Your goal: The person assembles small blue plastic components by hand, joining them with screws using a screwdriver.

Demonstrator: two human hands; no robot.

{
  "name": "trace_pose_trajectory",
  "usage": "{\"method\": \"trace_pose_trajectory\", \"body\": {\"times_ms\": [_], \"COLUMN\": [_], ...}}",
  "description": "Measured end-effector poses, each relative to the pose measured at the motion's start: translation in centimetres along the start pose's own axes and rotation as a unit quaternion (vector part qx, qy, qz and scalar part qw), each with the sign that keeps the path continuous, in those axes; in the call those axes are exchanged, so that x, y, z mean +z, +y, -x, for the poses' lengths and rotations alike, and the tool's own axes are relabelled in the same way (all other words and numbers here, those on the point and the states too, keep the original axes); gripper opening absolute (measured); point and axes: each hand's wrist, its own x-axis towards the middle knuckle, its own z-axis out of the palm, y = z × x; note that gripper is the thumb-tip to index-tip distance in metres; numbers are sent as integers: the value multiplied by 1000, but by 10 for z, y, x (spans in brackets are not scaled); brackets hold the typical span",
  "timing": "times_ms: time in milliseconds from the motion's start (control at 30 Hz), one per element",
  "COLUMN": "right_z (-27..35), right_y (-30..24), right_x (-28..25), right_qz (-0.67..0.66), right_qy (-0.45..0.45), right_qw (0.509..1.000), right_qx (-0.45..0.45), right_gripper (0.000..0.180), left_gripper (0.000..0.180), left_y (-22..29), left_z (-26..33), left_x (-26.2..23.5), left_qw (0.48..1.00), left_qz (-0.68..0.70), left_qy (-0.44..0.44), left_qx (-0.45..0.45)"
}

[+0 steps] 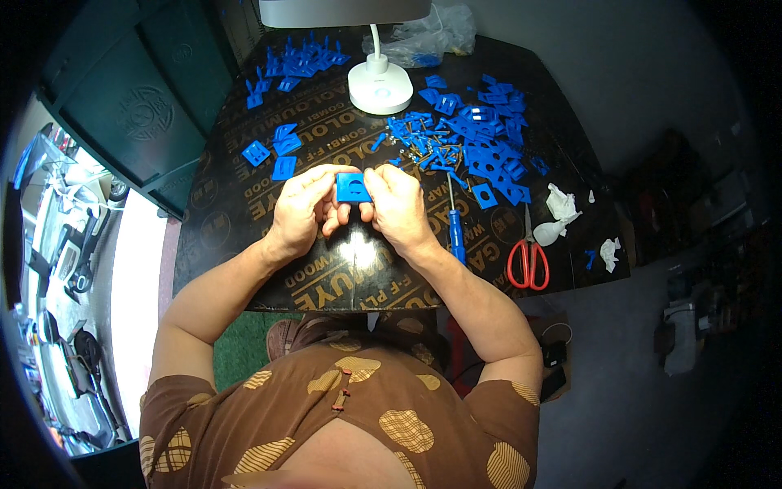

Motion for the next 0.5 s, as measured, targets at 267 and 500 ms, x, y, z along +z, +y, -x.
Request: {"method": "trace_pose_trajectory", "body": {"times_ms": [267,500], "right_z": [1,-1], "right_y": [-3,-1], "right_x": [2,-4], "right_qz": [-4,-126], "right_qy": [5,-29], "right_qw": [1000,992], "right_qx": [1,-8], "right_gripper": [30,35], "left_gripper": [31,29], "left_y": [3,1], "left_z": [0,0], "left_x": [1,6], "left_qw": [999,997], "left_qz": [-51,-71], "left_qy": [3,5], "left_qx": [-6,37]}}
